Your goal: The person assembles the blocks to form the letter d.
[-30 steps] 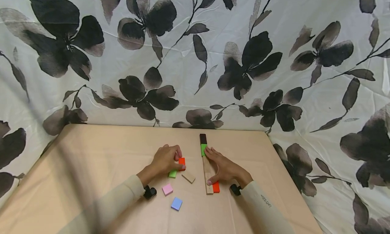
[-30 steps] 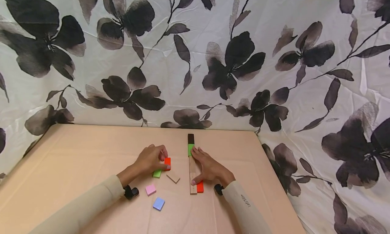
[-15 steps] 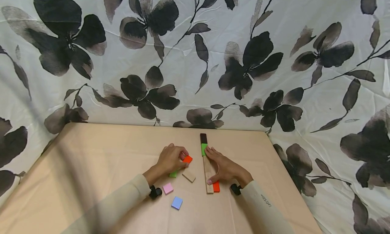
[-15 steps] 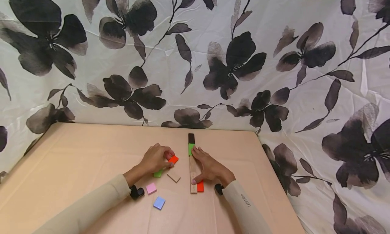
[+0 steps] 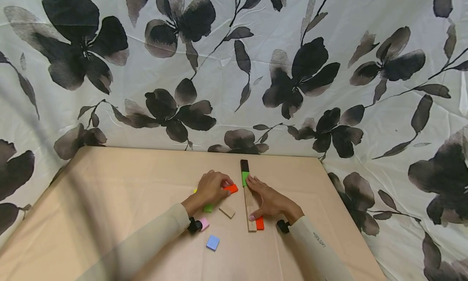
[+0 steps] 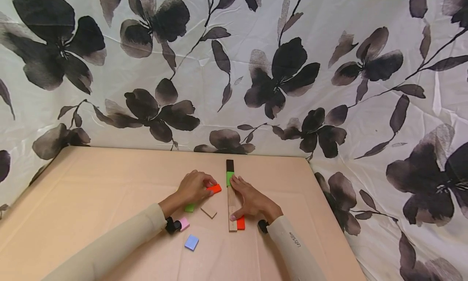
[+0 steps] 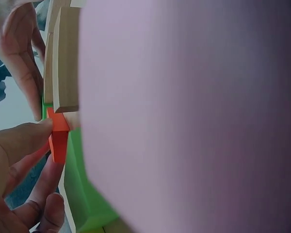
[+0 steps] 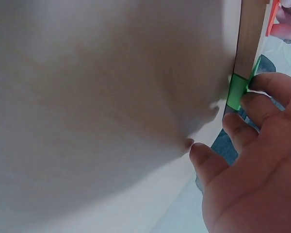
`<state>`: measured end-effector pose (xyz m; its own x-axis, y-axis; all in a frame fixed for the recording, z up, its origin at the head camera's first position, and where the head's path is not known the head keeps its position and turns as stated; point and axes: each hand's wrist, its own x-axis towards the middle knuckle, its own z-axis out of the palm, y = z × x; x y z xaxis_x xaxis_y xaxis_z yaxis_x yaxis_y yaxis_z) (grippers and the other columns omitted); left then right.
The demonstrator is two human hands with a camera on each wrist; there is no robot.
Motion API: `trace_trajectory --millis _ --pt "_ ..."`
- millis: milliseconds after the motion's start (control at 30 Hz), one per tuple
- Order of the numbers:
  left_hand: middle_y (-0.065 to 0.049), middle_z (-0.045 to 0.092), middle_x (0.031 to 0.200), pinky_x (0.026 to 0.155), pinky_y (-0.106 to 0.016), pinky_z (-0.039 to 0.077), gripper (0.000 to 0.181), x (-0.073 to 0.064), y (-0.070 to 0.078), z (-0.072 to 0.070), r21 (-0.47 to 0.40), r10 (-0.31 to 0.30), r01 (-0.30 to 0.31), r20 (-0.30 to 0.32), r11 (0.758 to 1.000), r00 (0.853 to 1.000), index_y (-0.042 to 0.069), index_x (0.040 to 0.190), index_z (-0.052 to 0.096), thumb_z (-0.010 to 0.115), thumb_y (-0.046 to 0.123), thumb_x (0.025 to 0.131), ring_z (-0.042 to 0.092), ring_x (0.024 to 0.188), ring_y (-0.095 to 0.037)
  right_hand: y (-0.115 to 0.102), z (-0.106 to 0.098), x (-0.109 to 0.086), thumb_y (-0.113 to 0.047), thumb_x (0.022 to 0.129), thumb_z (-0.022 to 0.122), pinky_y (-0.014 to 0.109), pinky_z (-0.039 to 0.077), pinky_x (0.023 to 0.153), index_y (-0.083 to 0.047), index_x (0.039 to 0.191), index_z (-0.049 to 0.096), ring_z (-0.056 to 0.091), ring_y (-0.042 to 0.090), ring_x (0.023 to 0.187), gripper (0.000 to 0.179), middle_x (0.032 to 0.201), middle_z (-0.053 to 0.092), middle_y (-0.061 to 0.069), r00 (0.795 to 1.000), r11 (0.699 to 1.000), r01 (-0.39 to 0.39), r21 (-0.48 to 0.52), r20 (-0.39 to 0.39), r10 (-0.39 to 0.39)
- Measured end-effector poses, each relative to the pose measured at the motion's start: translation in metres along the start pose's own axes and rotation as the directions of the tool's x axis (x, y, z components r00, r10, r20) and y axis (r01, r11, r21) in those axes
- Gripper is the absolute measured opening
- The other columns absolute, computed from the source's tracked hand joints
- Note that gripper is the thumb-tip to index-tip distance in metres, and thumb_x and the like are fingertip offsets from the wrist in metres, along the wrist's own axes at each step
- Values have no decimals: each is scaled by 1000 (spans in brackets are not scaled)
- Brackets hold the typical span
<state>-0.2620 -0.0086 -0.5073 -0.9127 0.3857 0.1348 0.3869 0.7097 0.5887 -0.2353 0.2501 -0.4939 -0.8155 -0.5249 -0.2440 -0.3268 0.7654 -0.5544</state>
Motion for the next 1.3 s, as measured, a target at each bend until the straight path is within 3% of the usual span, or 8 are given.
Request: trace_trajectory --millis 533,1033,1300 --pt "2 73 85 79 -33 45 23 19 1 6 -82 10 -4 71 997 997 24 108 83 87 18 87 58 85 -16 2 0 1 -40 74 96 63 13 131 -10 170 19 1 37 168 126 181 6 8 1000 1000 6 -1 2 -6" --pt "3 71 84 76 -31 45 24 21 2 8 -97 15 -5 98 995 995 22 111 83 86 18 88 59 82 -15 2 0 0 -40 74 96 61 13 131 -12 170 21 1 35 168 126 181 6 6 1000 1000 1 2 10 -1" --pt "2 71 86 81 -34 46 24 21 5 6 -91 -7 16 103 996 995 22 112 84 84 16 89 58 85 -16 3 0 0 -40 74 96 61 14 131 -11 170 20 2 36 168 126 181 7 8 1000 1000 19 -12 4 -19"
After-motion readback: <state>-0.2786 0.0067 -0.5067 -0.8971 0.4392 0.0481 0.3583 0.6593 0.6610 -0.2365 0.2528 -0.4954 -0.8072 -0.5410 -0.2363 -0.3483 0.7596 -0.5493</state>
